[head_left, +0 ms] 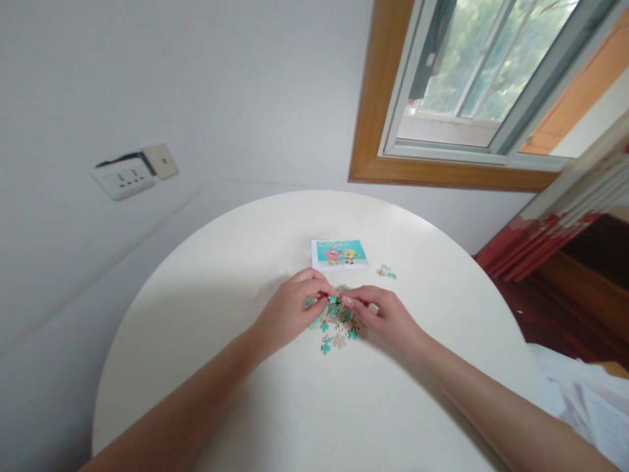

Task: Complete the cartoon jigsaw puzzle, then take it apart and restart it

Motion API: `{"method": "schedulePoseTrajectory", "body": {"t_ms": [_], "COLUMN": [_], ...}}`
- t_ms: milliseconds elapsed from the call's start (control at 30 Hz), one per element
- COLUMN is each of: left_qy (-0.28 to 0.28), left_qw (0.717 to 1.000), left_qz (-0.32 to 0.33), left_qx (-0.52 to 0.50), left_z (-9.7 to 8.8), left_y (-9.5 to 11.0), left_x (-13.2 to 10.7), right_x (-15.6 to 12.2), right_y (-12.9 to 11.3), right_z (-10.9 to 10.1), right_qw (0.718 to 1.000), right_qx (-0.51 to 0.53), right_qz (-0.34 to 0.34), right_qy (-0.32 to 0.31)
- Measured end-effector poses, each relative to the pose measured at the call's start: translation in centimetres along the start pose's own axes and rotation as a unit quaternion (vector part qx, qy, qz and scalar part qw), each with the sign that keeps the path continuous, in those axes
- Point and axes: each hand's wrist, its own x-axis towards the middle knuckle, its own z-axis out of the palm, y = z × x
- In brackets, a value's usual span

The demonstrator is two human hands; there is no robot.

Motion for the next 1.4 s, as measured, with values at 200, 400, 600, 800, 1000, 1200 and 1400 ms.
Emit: {"method": "schedulePoseTrajectory", "body": {"t_ms": [200,400,600,800,1000,1200,1400], "left_qy": [0.027,0.011,-0.048,0.001,0.009,0.027,-0.04], "left_qw": [0.999,0.998,0.998,0.999,0.999,0.997,0.996], "left_qz": [0.023,0.051,0.043,0.036,0.016,0.014,0.004], "left_qx": [0.034,0.022,-0.022,0.007,0.038,0.066,0.084], "left_z": [0.5,0.8,0.9,-0.2,-0.7,-1.1,-2.3], "left_y": [0.8,0.9,0.4,-0.7,-1.9,-2.0,-2.7], "left_x": [-0.2,-0.2,-0.4,-0.2,0.0,0.0,-0.2], "right_x": [0.2,0.4,0.7,1.3,1.5,1.4,1.4], "right_y": [0.3,0.5,1.2,5.7,8.6,8.7,8.6], "right_z": [0.1,0.3,-0.7,-7.2,-9.1,-9.1,-8.5], "right_qw": [0.975,0.938,0.947,0.99,0.967,0.95,0.939], "right_qx": [0.2,0.325,0.302,-0.034,-0.228,-0.303,-0.333], "right_qz": [0.097,0.125,0.112,0.082,0.085,0.033,-0.047], "right_qy": [-0.024,-0.005,0.003,0.11,0.071,0.063,0.073]}}
